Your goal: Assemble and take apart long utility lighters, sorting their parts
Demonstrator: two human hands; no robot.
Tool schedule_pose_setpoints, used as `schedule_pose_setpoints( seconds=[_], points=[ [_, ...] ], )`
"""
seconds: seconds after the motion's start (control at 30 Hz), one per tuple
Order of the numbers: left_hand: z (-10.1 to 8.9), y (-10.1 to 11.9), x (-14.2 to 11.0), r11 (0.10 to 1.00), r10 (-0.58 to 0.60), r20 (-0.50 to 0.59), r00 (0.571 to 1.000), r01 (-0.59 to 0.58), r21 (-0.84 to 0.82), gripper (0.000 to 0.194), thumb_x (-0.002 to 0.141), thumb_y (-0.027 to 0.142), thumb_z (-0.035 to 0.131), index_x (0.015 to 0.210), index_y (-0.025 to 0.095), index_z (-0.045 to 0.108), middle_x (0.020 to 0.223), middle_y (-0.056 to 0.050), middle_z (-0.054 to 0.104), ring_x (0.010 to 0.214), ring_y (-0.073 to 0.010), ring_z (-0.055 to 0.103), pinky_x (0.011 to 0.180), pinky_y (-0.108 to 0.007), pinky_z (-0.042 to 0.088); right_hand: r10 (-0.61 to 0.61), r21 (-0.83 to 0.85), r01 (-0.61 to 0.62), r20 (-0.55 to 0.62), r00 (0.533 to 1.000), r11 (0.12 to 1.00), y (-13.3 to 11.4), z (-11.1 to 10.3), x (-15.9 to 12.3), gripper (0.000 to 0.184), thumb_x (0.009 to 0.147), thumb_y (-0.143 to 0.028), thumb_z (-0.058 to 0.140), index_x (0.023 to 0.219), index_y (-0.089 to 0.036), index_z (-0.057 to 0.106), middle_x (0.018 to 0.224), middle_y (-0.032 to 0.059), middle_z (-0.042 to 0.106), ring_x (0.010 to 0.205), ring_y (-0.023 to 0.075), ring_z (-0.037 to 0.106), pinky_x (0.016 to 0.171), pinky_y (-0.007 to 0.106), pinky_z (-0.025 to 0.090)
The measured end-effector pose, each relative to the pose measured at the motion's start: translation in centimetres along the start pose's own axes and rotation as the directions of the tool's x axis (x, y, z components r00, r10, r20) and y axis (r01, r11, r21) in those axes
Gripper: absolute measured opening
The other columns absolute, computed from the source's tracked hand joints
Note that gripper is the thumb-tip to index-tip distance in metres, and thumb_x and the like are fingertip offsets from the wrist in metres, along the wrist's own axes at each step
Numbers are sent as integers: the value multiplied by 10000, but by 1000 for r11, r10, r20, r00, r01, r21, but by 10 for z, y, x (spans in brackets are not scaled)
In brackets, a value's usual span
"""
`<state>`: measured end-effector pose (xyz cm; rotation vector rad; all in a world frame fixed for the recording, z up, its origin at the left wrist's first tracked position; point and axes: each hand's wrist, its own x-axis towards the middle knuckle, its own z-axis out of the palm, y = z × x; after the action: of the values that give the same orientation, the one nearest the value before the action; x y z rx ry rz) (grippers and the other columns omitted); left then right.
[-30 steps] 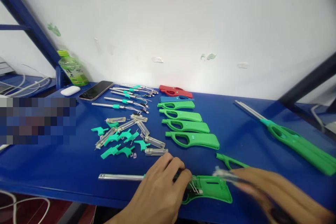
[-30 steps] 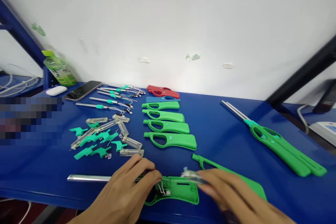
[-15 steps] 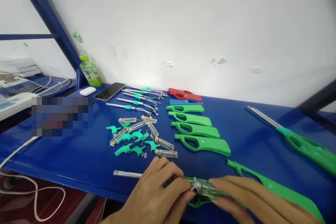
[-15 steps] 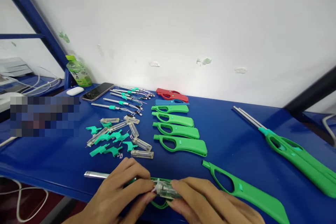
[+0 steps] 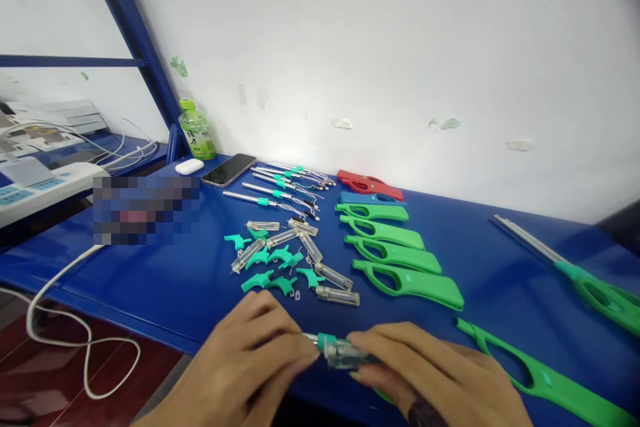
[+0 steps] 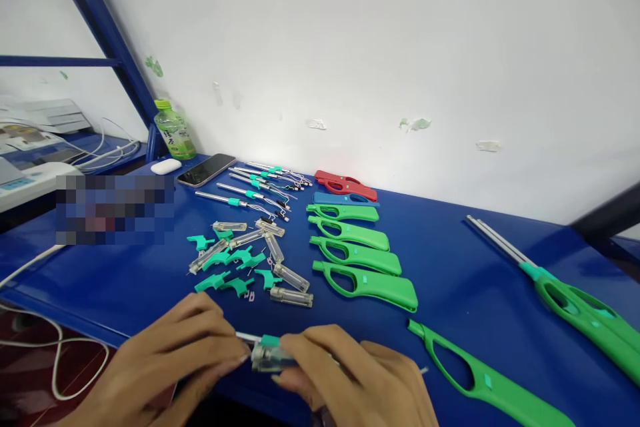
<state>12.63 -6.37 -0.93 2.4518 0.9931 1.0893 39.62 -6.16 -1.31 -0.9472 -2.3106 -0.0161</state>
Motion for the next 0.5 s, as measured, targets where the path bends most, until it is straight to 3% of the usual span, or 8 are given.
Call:
schedule_pose_setpoints(
  seconds=[0.17, 0.33, 0.5],
  points=[
    [-12, -27, -5, 970, -94, -79, 992, 110, 219, 185, 1054, 115, 606, 1089, 258, 718, 966, 25, 735, 909, -154, 609, 815, -280, 516, 103, -58, -105, -49, 994, 993, -1, 15, 8, 205, 1121, -323, 535, 1154, -269, 730, 1069, 7, 799, 632, 125, 760, 567, 219, 595],
    [-11, -42, -10, 925, -95, -83, 992, 119, 360, 139, 1074, 184, 610, 1039, 238, 733, 927, 20, 730, 855, -180, 601, 775, -330, 495, 66, -191, -65, -1, 998, 980, -4, 35, 19, 252, 1123, -279, 489, 1240, -266, 712, 1081, 25, 765, 557, 141, 718, 436, 273, 526],
    [-8, -40, -11, 907, -64, -54, 997, 80, 414, 203, 1102, 137, 529, 1149, 215, 711, 993, -7, 720, 887, -181, 623, 895, -361, 497, 64, -263, -62, -4, 998, 963, 0, 17, 2, 301, 1133, -340, 470, 1256, -279, 737, 1109, 23, 793, 503, 130, 710, 408, 266, 539]
  ],
)
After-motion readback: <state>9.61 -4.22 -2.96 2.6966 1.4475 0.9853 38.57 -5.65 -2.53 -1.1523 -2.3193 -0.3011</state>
